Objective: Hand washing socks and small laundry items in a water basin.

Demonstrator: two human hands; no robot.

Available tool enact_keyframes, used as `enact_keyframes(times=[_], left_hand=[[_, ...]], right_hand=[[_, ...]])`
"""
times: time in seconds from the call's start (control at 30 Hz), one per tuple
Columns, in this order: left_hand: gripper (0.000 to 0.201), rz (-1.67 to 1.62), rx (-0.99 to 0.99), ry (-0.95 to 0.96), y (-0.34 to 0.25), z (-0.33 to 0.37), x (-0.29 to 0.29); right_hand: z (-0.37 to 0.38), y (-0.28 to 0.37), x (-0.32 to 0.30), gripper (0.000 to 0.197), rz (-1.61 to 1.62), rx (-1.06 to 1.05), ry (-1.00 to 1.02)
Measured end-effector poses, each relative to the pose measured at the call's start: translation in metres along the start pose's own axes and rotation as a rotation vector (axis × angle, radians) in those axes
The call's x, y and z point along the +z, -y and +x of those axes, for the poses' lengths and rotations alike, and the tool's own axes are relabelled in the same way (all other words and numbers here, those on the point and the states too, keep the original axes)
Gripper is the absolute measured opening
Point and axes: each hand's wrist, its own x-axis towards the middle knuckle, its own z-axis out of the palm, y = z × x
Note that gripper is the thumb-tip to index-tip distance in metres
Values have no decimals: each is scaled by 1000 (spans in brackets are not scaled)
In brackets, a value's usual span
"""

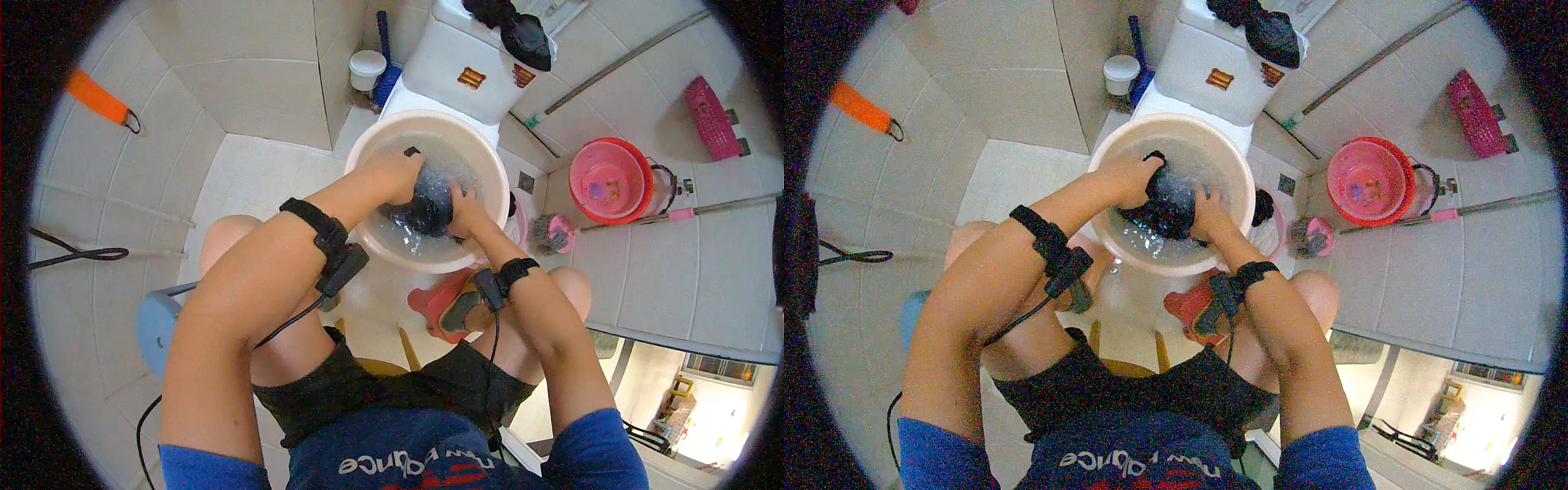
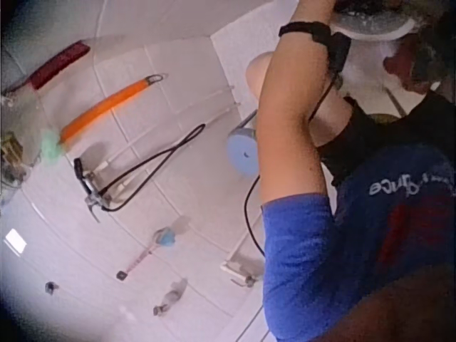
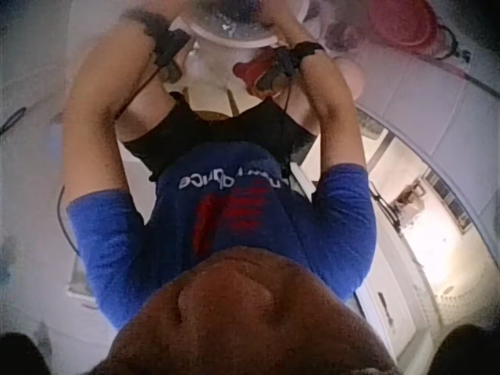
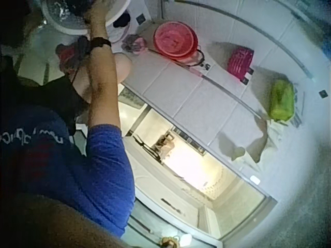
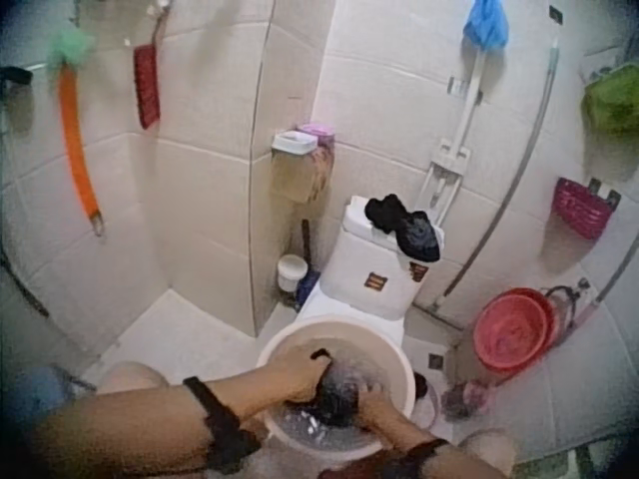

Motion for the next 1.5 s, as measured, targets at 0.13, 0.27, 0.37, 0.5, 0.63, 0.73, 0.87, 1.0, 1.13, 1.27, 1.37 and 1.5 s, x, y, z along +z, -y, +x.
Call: enact_keyframes(times=[0.13,0.27,0.37,0.5,0.63,0.73,0.87,1.0,1.13,1.27,1.37,1.5], left_hand=[[64,-59,-11,95,-13,12,1],[67,-85,-17,98,-7,15,15],[68,-148,152,-24,-1,32,27],[59,-415,57,69,-20,33,5],[53,-639,1,6,-13,41,7],[52,-791,-74,-81,-19,36,-5],[52,-502,-28,-374,-28,28,-14],[52,-388,47,-342,-17,33,-4],[51,-133,117,-321,-10,26,-4],[49,-140,63,-144,-15,19,-16],[58,-202,84,-205,-15,27,-9],[65,-257,44,-185,4,26,-1]], right_hand=[[20,-29,-6,35,383,78,-15],[0,8,-62,27,1042,-90,-106],[-43,41,-123,24,1500,-98,-130],[-48,29,-123,17,1328,-132,-258],[-25,-1,-90,31,773,-192,-317],[-20,-8,-77,39,376,-227,-318],[-18,-16,-55,45,221,-147,-471],[-18,-5,-28,59,113,-177,-406],[-22,8,-5,72,-82,-230,-266],[-7,0,8,71,-228,-125,-232],[31,-41,12,48,206,-147,-118],[22,8,-56,41,609,-99,-129]])
